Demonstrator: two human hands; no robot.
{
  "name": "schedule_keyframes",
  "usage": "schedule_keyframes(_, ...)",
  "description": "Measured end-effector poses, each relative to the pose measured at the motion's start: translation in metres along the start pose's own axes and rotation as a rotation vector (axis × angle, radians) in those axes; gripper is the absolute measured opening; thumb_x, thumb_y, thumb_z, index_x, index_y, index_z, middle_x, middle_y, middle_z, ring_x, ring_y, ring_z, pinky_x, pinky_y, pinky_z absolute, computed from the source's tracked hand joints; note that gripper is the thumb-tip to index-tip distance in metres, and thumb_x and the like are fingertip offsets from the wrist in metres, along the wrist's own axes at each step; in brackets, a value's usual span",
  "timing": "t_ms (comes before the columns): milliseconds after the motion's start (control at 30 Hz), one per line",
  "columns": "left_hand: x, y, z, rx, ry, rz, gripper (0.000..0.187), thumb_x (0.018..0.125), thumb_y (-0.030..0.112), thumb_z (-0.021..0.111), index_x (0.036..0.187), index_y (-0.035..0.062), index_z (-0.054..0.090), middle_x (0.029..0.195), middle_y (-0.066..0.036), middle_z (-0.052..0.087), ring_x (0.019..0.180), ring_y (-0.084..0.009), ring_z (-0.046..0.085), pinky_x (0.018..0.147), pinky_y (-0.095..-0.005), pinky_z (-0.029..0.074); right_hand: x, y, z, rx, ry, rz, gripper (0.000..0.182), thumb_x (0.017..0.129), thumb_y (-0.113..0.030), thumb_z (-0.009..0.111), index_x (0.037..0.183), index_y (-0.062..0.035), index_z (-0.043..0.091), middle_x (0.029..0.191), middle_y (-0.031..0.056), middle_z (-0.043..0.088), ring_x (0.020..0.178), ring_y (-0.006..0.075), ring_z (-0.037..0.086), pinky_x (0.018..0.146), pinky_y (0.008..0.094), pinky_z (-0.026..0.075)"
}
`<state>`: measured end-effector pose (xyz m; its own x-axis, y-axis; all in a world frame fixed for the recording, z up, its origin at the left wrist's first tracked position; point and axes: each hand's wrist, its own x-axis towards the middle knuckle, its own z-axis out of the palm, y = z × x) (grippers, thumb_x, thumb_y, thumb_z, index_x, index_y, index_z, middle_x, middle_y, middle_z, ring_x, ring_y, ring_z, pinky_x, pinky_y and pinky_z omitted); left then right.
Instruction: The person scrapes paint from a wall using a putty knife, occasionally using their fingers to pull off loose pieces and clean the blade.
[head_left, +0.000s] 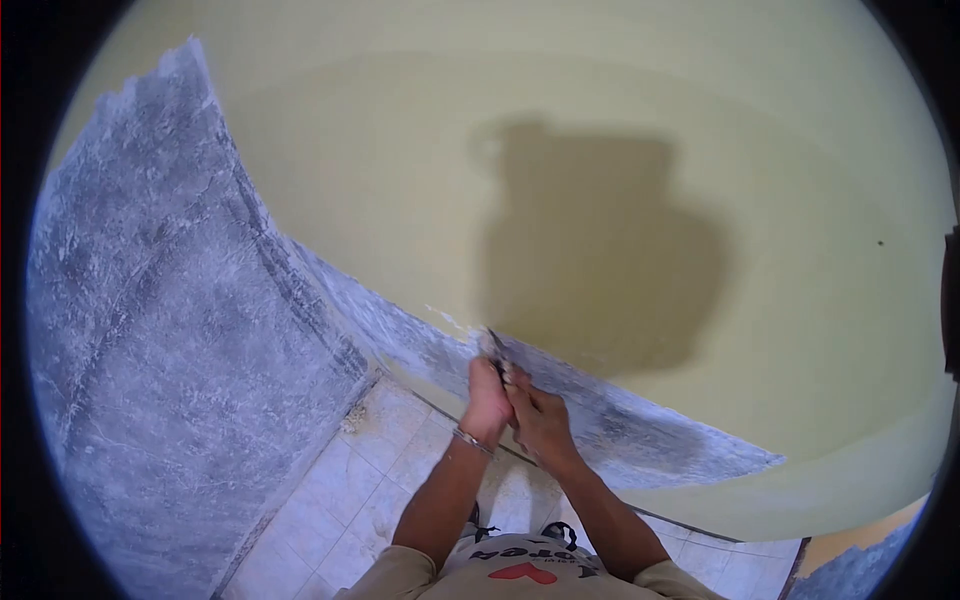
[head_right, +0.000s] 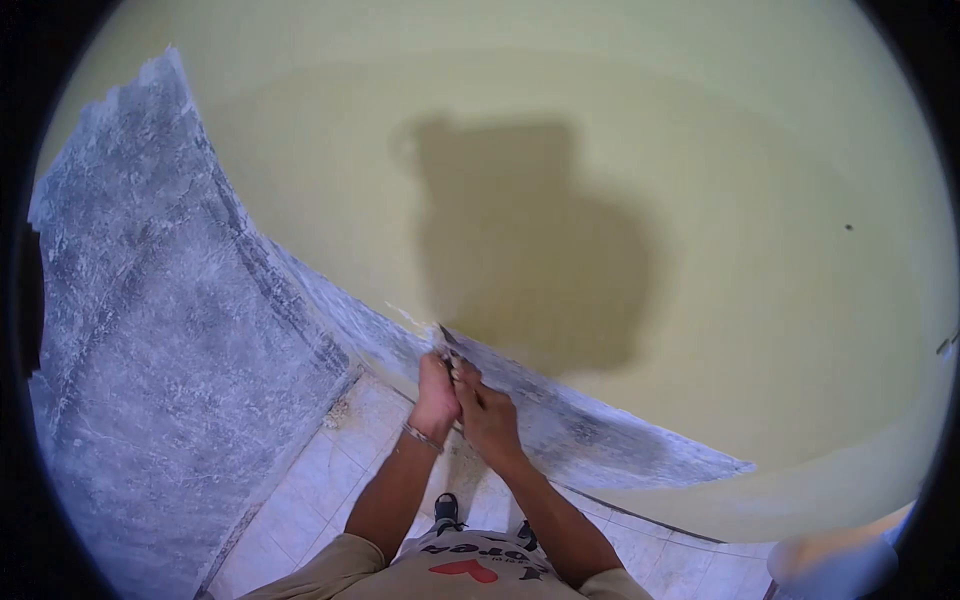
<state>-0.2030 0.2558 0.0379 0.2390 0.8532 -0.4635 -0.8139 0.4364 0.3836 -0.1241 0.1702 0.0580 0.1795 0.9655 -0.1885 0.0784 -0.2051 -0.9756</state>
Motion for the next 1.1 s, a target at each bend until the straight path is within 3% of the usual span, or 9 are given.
schedule_keyframes(33, 0.016, 0.02, -0.007, -0.003, 0.004, 0.011, 0.04, 0.094, 0.038, 0.048, 0.066, 0.0113, 0.039, 0.05, -0.002, 0.035, 0.041, -0.0155, 0.036, 0.042, -0.0307, 0.036, 0.02, 0.005, 0.018, -0.073, 0.002, -0.094, 0.032, 0.092, -0.03, 0.054, 0.108, -0.0057, 0.066, 0.079, 0.0177, 0.067, 0.07, 0.0235, 0.065, 0.064, 0.0324, 0.049)
schedule_keyframes(133, 0.06, 0.077, -0.035, -0.095, 0.024, 0.084, 0.036, 0.093, 0.036, 0.046, 0.067, 0.0119, 0.041, 0.05, -0.002, 0.037, 0.041, -0.0157, 0.037, 0.042, -0.0302, 0.036, 0.074, 0.014, 0.075, -0.075, 0.01, -0.317, 0.029, 0.094, -0.029, 0.053, 0.105, -0.0053, 0.066, 0.053, -0.0004, 0.048, 0.039, 0.0086, 0.044, 0.035, 0.0264, 0.033)
schedule_keyframes(200, 0.067, 0.098, -0.041, -0.164, -0.018, 0.041, 0.038, 0.093, 0.039, 0.047, 0.067, 0.0117, 0.042, 0.05, -0.002, 0.038, 0.041, -0.0163, 0.038, 0.042, -0.0308, 0.038, 0.08, 0.003, 0.09, -0.133, -0.05, -0.218, 0.031, 0.092, -0.03, 0.051, 0.11, -0.0088, 0.065, 0.085, 0.0212, 0.066, 0.074, 0.0264, 0.067, 0.068, 0.0356, 0.05)
schedule_keyframes(400, 0.015, 0.028, -0.031, 0.09, -0.021, 0.15, 0.035, 0.093, 0.039, 0.051, 0.083, 0.006, 0.05, 0.068, -0.008, 0.053, 0.059, -0.0193, 0.052, 0.057, -0.0334, 0.049, 0.017, 0.005, 0.032, 0.243, -0.085, 0.071, 0.033, 0.092, -0.029, 0.056, 0.116, -0.0081, 0.064, 0.06, 0.0046, 0.054, 0.042, 0.0107, 0.047, 0.04, 0.0267, 0.039)
schedule_keyframes(500, -0.031, -0.02, -0.022, 0.373, 0.256, 0.425, 0.029, 0.094, 0.028, 0.051, 0.1, 0.0003, 0.058, 0.091, -0.012, 0.061, 0.081, -0.022, 0.06, 0.072, -0.0318, 0.051, -0.03, -0.006, -0.012, 0.337, -0.059, 0.213, 0.036, 0.092, -0.03, 0.057, 0.122, -0.0095, 0.061, 0.058, -0.0008, 0.048, 0.041, 0.0068, 0.041, 0.037, 0.0233, 0.032)
schedule_keyframes(567, -0.047, -0.041, -0.033, 0.953, 0.038, 1.122, 0.03, 0.093, 0.014, 0.053, 0.117, -0.0034, 0.054, 0.116, -0.015, 0.057, 0.107, -0.0238, 0.057, 0.088, -0.0333, 0.048, -0.045, -0.003, -0.029, 0.37, -0.005, 0.263, 0.038, 0.093, -0.031, 0.057, 0.125, -0.0114, 0.059, 0.059, 0.0, 0.048, 0.041, 0.007, 0.04, 0.035, 0.0237, 0.029)
schedule_keyframes(700, -0.055, -0.032, -0.049, 1.365, -0.406, 1.122, 0.054, 0.077, -0.006, 0.046, 0.13, -0.0028, 0.045, 0.137, -0.022, 0.043, 0.129, -0.0328, 0.042, 0.101, -0.0378, 0.039, -0.048, -0.004, -0.035, 0.377, -0.001, 0.296, 0.038, 0.093, -0.031, 0.057, 0.125, -0.0109, 0.058, 0.06, 0.0006, 0.049, 0.041, 0.0071, 0.04, 0.035, 0.0234, 0.029)
schedule_keyframes(900, -0.038, -0.03, -0.045, 1.492, -0.272, 1.449, 0.056, 0.073, -0.005, 0.059, 0.128, -0.0051, 0.048, 0.121, -0.023, 0.056, 0.119, -0.0403, 0.048, 0.095, -0.0411, 0.045, -0.034, -0.007, -0.024, 0.379, -0.048, 0.279, 0.038, 0.093, -0.029, 0.056, 0.125, -0.0099, 0.058, 0.059, 0.0006, 0.049, 0.041, 0.0072, 0.04, 0.035, 0.0235, 0.029)
schedule_keyframes(1100, 0.017, -0.032, -0.072, 1.293, -0.144, 1.446, 0.043, 0.066, -0.001, 0.07, 0.107, -0.0049, 0.058, 0.1, -0.019, 0.058, 0.094, -0.0353, 0.054, 0.073, -0.0408, 0.049, -0.015, -0.007, -0.007, 0.268, -0.026, 0.197, 0.034, 0.094, -0.028, 0.055, 0.121, -0.0081, 0.062, 0.055, -0.0001, 0.048, 0.043, 0.0072, 0.043, 0.038, 0.0246, 0.035)
